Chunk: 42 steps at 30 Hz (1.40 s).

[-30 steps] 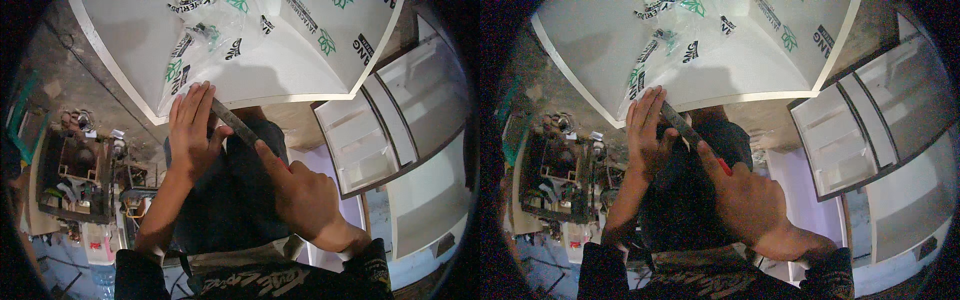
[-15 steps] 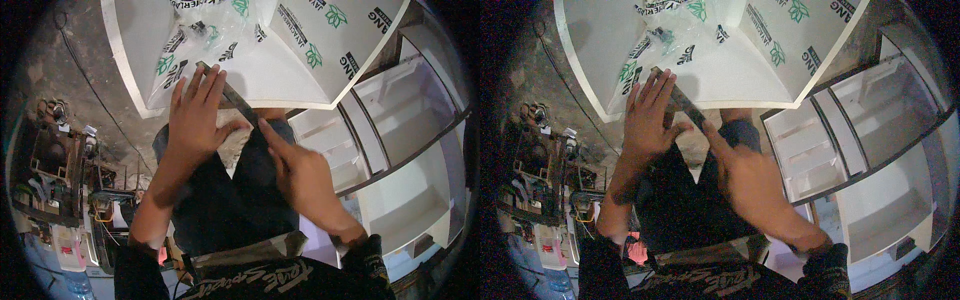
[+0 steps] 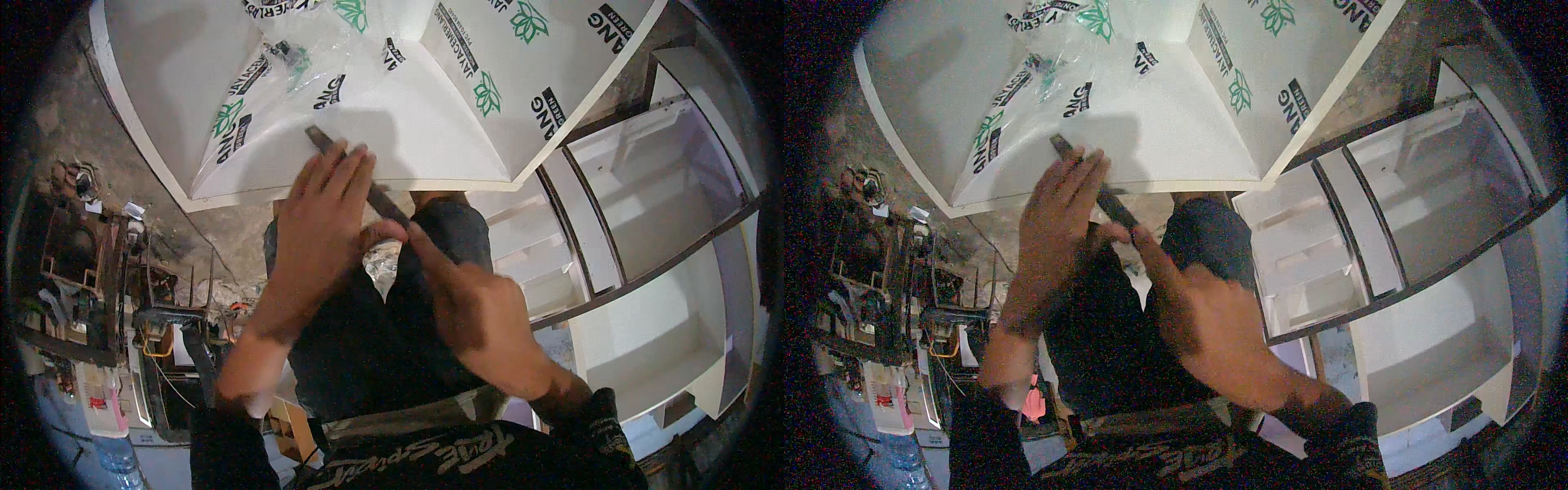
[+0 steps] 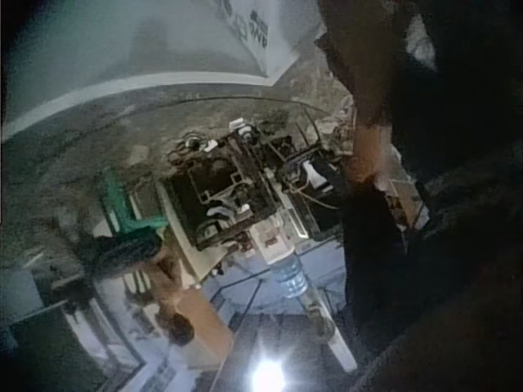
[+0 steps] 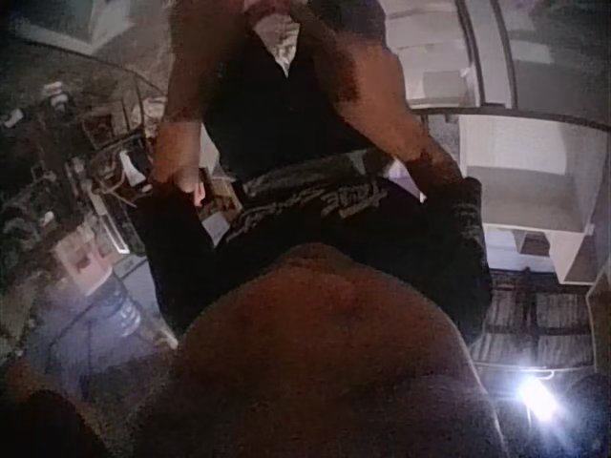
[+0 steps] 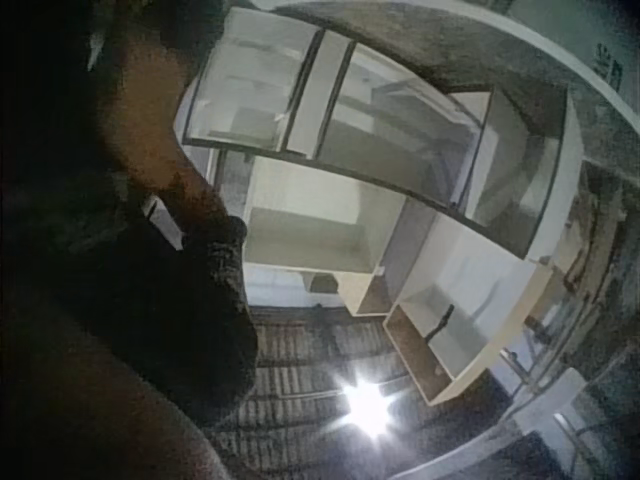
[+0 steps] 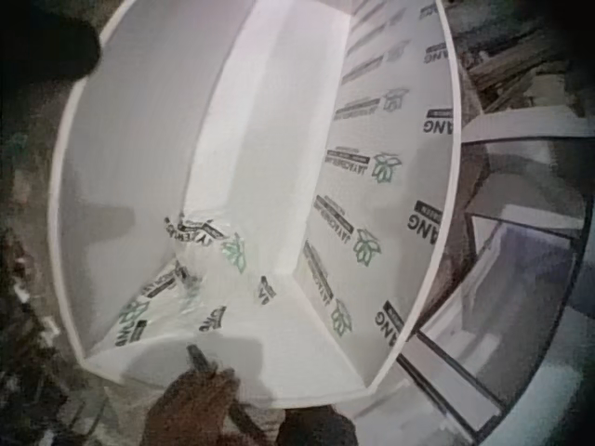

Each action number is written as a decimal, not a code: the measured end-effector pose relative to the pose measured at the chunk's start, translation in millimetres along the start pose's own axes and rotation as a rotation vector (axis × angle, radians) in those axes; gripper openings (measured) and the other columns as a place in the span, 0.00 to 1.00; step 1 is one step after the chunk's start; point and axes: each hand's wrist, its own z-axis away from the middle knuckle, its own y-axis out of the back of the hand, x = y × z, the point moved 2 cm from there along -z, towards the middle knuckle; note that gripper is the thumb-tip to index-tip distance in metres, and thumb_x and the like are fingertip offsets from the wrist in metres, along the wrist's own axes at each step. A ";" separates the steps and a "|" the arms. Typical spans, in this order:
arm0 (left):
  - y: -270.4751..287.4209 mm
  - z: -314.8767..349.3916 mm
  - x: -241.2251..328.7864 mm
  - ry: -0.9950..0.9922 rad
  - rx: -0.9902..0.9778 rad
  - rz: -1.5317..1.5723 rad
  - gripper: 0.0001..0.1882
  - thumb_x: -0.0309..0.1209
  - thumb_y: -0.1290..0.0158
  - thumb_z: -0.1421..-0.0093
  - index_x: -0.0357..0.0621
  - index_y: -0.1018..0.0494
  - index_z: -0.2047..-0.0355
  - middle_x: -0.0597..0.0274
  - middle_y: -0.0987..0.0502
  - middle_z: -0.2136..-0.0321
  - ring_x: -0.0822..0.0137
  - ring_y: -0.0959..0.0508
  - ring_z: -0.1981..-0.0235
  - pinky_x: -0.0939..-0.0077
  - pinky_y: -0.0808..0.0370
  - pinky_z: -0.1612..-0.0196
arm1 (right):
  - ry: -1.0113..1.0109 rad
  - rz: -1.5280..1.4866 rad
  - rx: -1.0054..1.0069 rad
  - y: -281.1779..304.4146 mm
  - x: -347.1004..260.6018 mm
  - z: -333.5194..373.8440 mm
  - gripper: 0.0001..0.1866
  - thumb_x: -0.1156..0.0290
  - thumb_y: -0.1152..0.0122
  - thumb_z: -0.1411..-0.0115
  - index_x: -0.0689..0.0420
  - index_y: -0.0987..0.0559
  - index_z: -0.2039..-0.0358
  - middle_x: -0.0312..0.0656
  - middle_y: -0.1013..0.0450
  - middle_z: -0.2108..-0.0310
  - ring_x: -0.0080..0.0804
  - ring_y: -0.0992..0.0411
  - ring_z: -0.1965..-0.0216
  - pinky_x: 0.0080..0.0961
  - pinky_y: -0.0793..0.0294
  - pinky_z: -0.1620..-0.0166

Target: The person uses a metal file to smooth the edges of a white wooden cabinet and removes plastic protective film from the cabinet surface.

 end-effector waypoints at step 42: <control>-66.0 -40.7 75.1 0.111 -0.024 -0.095 0.44 0.59 0.57 0.33 0.32 0.43 0.31 0.47 0.38 0.31 0.52 0.39 0.29 0.50 0.53 0.26 | -0.024 -0.015 0.215 3.5 100.2 14.0 0.31 0.76 0.40 0.40 0.42 0.26 0.35 0.52 0.27 0.78 0.53 0.25 0.77 0.45 0.27 0.72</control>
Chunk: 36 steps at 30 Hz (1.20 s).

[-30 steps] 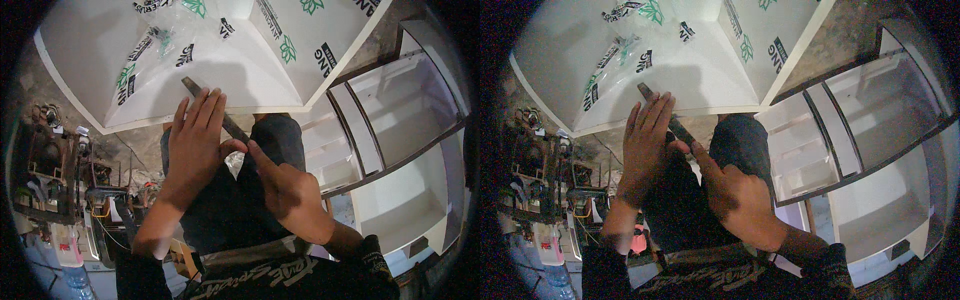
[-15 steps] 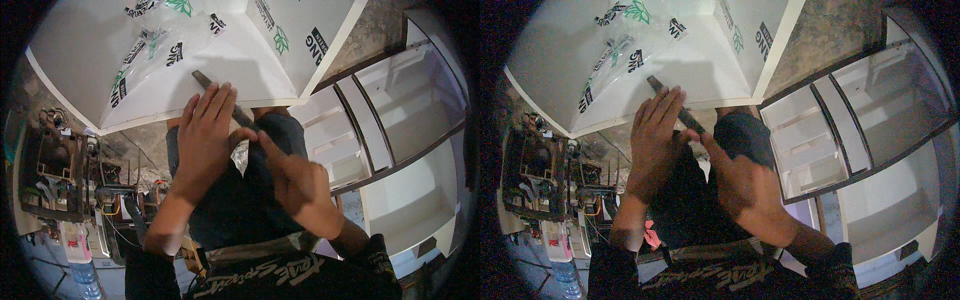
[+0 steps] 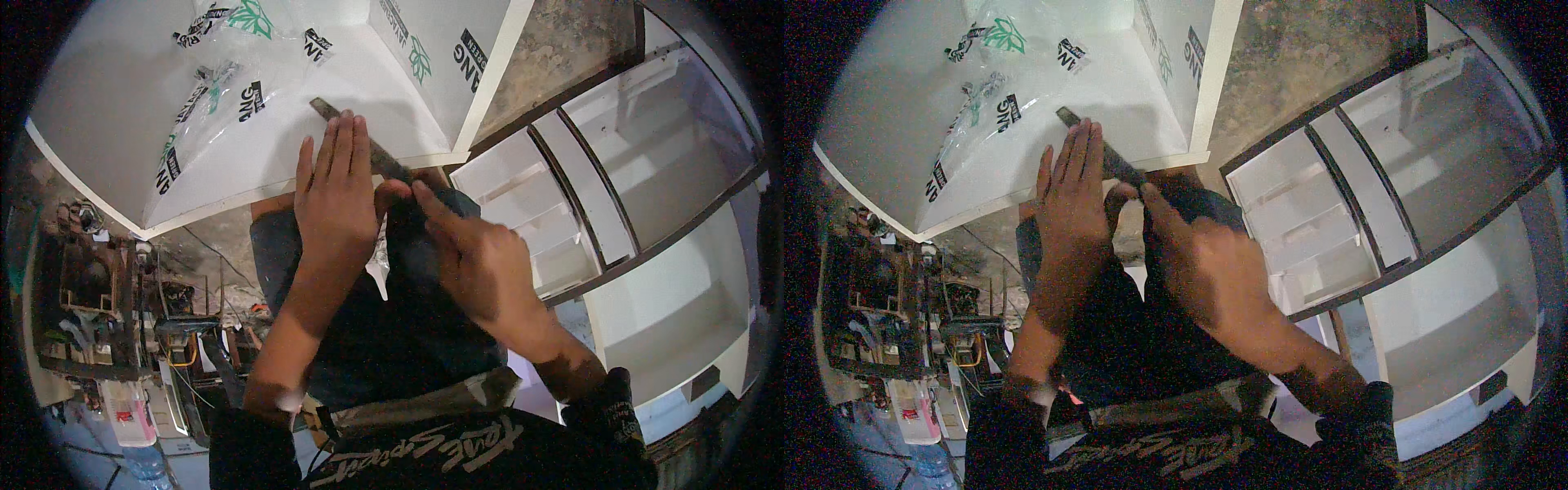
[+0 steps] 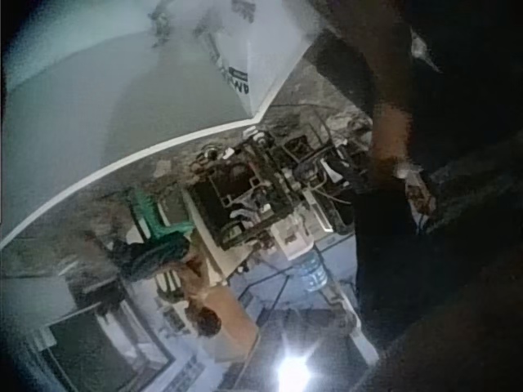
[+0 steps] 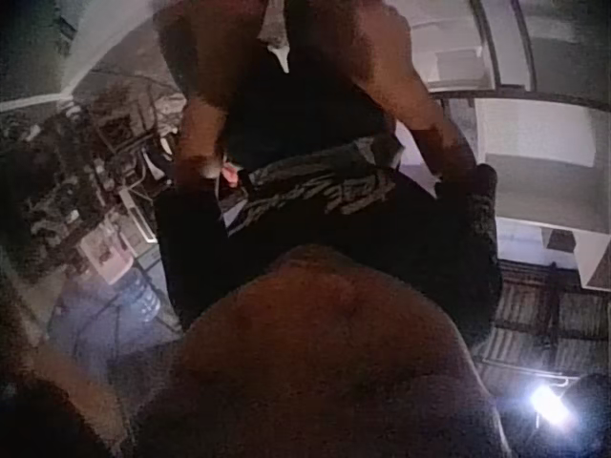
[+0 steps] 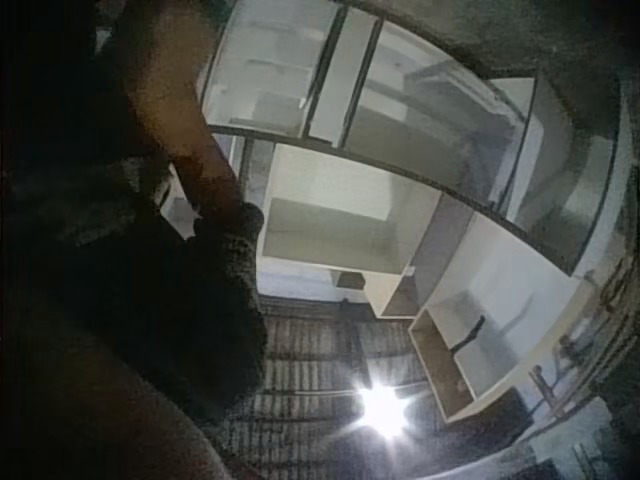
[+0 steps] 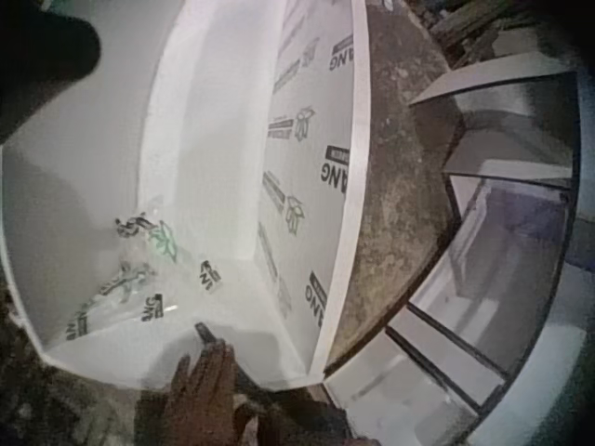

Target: The person uses a metal file to smooth the edges of a white wooden cabinet and removes plastic protective film from the cabinet surface.

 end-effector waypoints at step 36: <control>-27.4 5.2 38.0 -0.121 0.115 0.085 0.28 0.46 0.44 0.36 0.44 0.28 0.40 0.53 0.26 0.43 0.49 0.28 0.41 0.45 0.37 0.35 | -0.103 0.011 0.086 75.7 32.2 23.3 0.27 0.82 0.42 0.36 0.49 0.23 0.38 0.48 0.30 0.79 0.31 0.33 0.80 0.27 0.31 0.72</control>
